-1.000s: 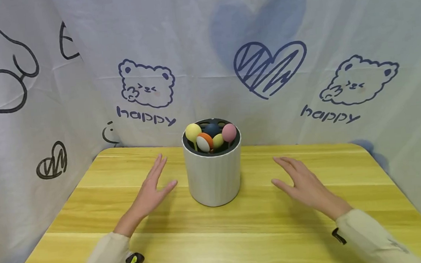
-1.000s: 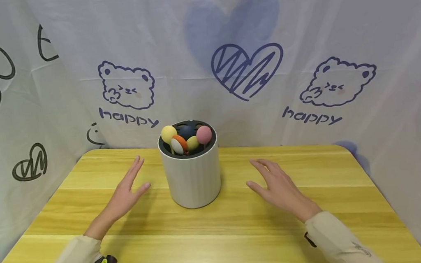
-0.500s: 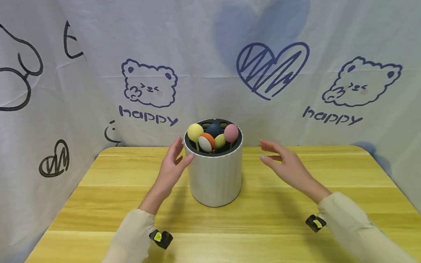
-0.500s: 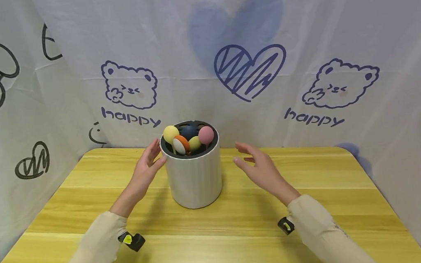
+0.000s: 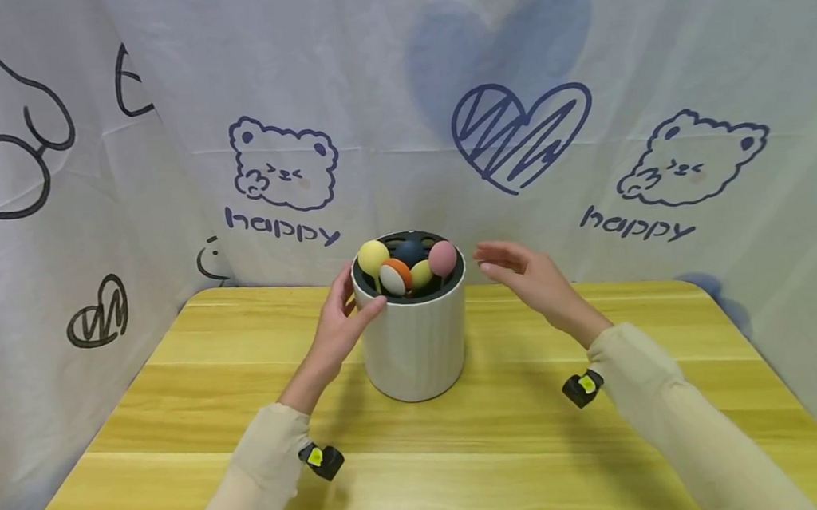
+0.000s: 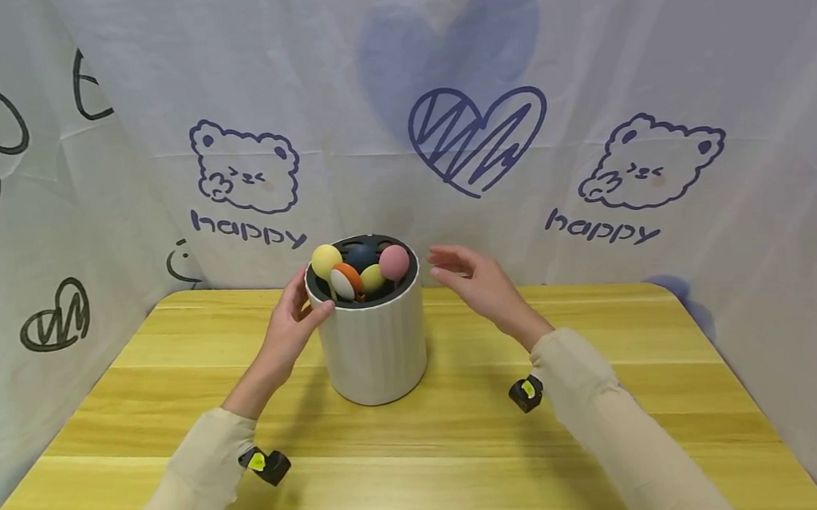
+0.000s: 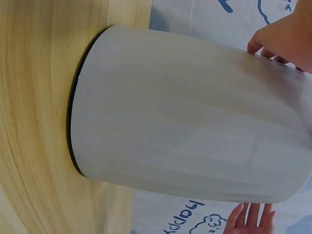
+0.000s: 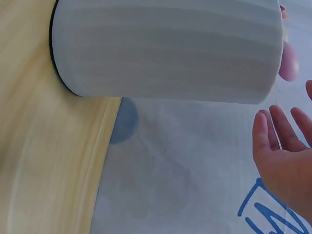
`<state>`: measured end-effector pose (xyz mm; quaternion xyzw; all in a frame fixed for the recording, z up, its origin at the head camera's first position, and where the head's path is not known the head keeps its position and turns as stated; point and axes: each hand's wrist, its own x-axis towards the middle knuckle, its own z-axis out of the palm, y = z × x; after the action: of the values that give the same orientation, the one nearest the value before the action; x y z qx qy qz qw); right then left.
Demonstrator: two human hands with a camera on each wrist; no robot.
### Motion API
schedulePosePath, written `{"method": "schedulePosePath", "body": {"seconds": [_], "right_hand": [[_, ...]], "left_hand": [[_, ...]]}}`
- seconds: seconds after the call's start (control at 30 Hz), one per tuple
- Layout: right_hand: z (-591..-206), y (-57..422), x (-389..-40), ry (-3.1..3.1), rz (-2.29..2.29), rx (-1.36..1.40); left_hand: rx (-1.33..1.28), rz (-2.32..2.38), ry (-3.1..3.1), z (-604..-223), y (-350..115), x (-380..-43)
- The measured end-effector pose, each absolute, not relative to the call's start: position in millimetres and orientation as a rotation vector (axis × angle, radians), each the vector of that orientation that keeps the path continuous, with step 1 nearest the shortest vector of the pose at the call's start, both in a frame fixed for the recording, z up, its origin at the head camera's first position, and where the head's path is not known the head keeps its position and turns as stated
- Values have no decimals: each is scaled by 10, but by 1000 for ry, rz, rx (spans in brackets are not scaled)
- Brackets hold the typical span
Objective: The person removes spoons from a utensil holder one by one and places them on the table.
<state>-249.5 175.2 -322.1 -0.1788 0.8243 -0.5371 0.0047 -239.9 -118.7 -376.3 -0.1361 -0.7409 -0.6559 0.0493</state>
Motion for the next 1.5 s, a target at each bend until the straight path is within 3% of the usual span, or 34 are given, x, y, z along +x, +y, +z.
{"method": "schedulePosePath", "body": {"seconds": [0.63,1.5], "right_hand": [[-2993,1574,-2759,2498,-1679,-562],[-2911,1395,-2769,2540,-1529,-598]], "left_hand": [[-396,-2002,-2236,-3755,-1170,-2360],[-408,-2004,-2232,-3749,-1190,-2363]]}}
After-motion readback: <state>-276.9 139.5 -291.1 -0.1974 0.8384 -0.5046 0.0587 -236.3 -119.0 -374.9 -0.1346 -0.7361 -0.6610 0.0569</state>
